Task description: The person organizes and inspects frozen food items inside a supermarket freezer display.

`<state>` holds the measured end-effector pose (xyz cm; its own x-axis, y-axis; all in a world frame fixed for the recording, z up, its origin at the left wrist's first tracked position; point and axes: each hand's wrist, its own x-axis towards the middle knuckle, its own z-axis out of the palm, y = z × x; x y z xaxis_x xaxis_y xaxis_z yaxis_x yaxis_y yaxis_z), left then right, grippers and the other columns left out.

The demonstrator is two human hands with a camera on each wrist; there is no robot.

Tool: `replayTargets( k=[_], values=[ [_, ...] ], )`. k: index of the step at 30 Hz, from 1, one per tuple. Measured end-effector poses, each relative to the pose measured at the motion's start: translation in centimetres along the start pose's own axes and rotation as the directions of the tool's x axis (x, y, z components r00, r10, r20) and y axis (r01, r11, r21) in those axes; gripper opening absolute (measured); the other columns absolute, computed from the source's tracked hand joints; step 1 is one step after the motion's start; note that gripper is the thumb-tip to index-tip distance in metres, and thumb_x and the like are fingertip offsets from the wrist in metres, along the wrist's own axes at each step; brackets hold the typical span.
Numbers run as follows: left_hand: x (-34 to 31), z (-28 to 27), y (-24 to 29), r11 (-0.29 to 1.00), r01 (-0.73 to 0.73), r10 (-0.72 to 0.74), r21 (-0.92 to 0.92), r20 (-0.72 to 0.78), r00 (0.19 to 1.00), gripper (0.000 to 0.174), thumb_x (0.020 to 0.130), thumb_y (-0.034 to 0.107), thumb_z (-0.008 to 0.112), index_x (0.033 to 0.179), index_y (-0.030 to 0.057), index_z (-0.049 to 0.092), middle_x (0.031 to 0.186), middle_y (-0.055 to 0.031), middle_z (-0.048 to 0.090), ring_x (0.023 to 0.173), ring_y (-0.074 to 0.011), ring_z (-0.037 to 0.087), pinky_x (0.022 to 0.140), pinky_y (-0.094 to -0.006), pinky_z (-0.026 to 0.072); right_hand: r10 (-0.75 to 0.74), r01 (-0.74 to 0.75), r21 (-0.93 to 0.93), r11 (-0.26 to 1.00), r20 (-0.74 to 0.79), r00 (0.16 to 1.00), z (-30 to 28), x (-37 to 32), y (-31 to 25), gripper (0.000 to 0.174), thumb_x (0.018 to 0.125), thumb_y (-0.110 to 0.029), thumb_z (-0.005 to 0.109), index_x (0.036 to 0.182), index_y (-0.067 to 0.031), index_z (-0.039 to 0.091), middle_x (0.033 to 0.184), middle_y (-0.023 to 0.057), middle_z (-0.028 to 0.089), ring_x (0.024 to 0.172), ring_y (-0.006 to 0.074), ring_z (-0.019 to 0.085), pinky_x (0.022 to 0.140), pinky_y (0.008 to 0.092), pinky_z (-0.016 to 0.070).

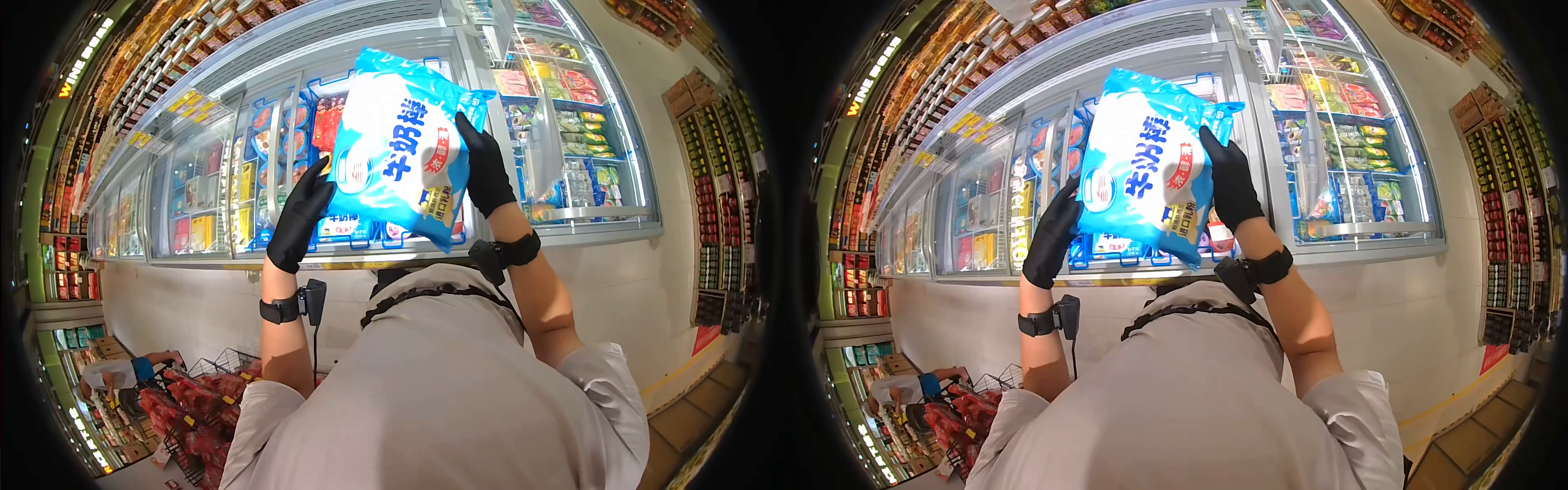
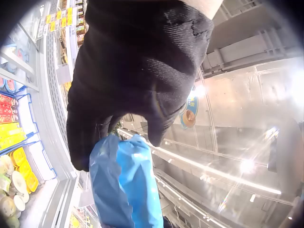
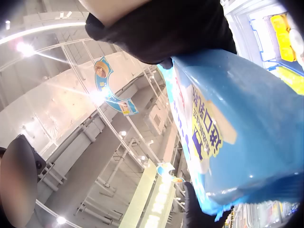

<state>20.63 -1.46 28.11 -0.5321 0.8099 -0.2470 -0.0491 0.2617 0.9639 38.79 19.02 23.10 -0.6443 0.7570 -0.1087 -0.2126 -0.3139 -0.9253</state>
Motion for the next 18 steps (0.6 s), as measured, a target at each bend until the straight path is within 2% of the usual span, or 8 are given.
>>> replayTargets(
  k=[3, 5, 7, 9, 12, 16, 17, 18],
  values=[
    [-0.2, 0.3, -1.0, 0.981, 0.048, -0.036, -0.187, 0.068, 0.997, 0.066, 0.092, 0.029, 0.056, 0.143, 0.0053, 0.022, 0.123, -0.017, 0.051, 0.1, -0.029, 0.061, 0.083, -0.0389, 0.0536, -0.224, 0.211, -0.198, 0.957, -0.044, 0.974, -1.7, 2.5, 4.5, 0.029, 0.088, -0.025, 0.059, 0.107, -0.0034, 0.055, 0.096, 0.0055, 0.058, 0.081, 0.0142, 0.058, 0.07, 0.0274, 0.0481],
    [-0.2, 0.9, -2.4, 0.937, 0.037, 0.007, -0.347, 0.125, 0.992, 0.068, 0.092, 0.03, 0.055, 0.144, 0.0055, 0.019, 0.125, -0.0184, 0.05, 0.103, -0.0306, 0.06, 0.085, -0.0406, 0.0528, -0.351, 0.375, 0.106, 0.921, -0.194, 0.916, 1.0, 0.6, 2.6, 0.043, 0.081, 0.001, 0.059, 0.123, 0.003, 0.05, 0.106, 0.0199, 0.055, 0.1, 0.0296, 0.058, 0.079, 0.0332, 0.0497],
    [0.1, 2.2, -2.6, 0.926, 0.074, 0.009, -0.37, 0.219, 0.976, 0.067, 0.092, 0.03, 0.056, 0.143, 0.0043, 0.021, 0.127, -0.0153, 0.05, 0.109, -0.0289, 0.056, 0.085, -0.0408, 0.0522, -0.374, 0.4, 0.13, 0.907, -0.181, 0.909, 2.0, -0.6, 1.3, 0.044, 0.078, 0.008, 0.06, 0.121, -0.0006, 0.052, 0.114, 0.0198, 0.049, 0.102, 0.0316, 0.056, 0.079, 0.035, 0.05],
    [0.7, 2.9, -2.8, 0.906, 0.097, -0.015, -0.412, 0.198, 0.98, 0.06, 0.091, 0.03, 0.059, 0.138, 0.0045, 0.031, 0.128, -0.0094, 0.051, 0.112, -0.0243, 0.055, 0.087, -0.039, 0.05, -0.049, 0.112, 0.358, 0.927, -0.181, 0.982, 3.3, -1.3, -1.3, 0.04, 0.082, 0.006, 0.058, 0.12, -0.004, 0.052, 0.121, 0.0155, 0.044, 0.102, 0.0278, 0.055, 0.079, 0.0329, 0.05],
    [1.4, 4.2, -2.8, 0.743, 0.05, 0.0, -0.667, 0.074, 0.997, 0.052, 0.091, 0.03, 0.059, 0.133, 0.0066, 0.039, 0.128, -0.0055, 0.051, 0.112, -0.0208, 0.055, 0.09, -0.0375, 0.0474, -0.356, 0.366, 0.126, 0.922, -0.089, 0.93, 3.8, -2.7, -0.1, 0.036, 0.087, -0.002, 0.057, 0.121, -0.0063, 0.048, 0.115, 0.0087, 0.047, 0.099, 0.0197, 0.056, 0.079, 0.0302, 0.0497],
    [0.8, 3.6, -1.5, 0.681, -0.008, 0.057, -0.732, 0.042, 0.997, 0.047, 0.09, 0.025, 0.058, 0.129, 0.0054, 0.043, 0.125, -0.0079, 0.054, 0.115, -0.0206, 0.053, 0.1, -0.0368, 0.0399, -0.078, 0.067, 0.328, 0.942, 0.019, 0.997, 3.5, -3.4, -2.1, 0.039, 0.089, -0.009, 0.058, 0.125, -0.0064, 0.042, 0.102, 0.0047, 0.055, 0.093, 0.016, 0.059, 0.081, 0.0315, 0.0498],
    [0.9, 3.3, -1.8, 0.675, -0.021, 0.061, -0.737, 0.027, 0.998, 0.047, 0.09, 0.025, 0.058, 0.129, 0.0054, 0.043, 0.125, -0.0079, 0.054, 0.115, -0.0206, 0.053, 0.1, -0.0368, 0.0399, -0.134, 0.129, 0.095, 0.987, 0.043, 0.99, 2.4, -2.9, -1.3, 0.046, 0.085, -0.018, 0.063, 0.123, -0.0065, 0.04, 0.109, 0.0078, 0.054, 0.097, 0.0177, 0.058, 0.085, 0.0352, 0.0506],
    [1.1, 2.8, -2.4, 0.74, -0.12, 0.12, -0.662, -0.045, 0.992, 0.047, 0.089, 0.025, 0.059, 0.129, 0.0048, 0.044, 0.125, -0.0084, 0.054, 0.114, -0.0204, 0.053, 0.098, -0.0362, 0.0412, -0.2, 0.185, 0.151, 0.971, 0.088, 0.976, 1.7, -2.9, -1.4, 0.042, 0.087, -0.019, 0.06, 0.122, -0.0051, 0.04, 0.108, 0.0085, 0.055, 0.096, 0.0179, 0.059, 0.085, 0.0354, 0.0507]
  ],
)
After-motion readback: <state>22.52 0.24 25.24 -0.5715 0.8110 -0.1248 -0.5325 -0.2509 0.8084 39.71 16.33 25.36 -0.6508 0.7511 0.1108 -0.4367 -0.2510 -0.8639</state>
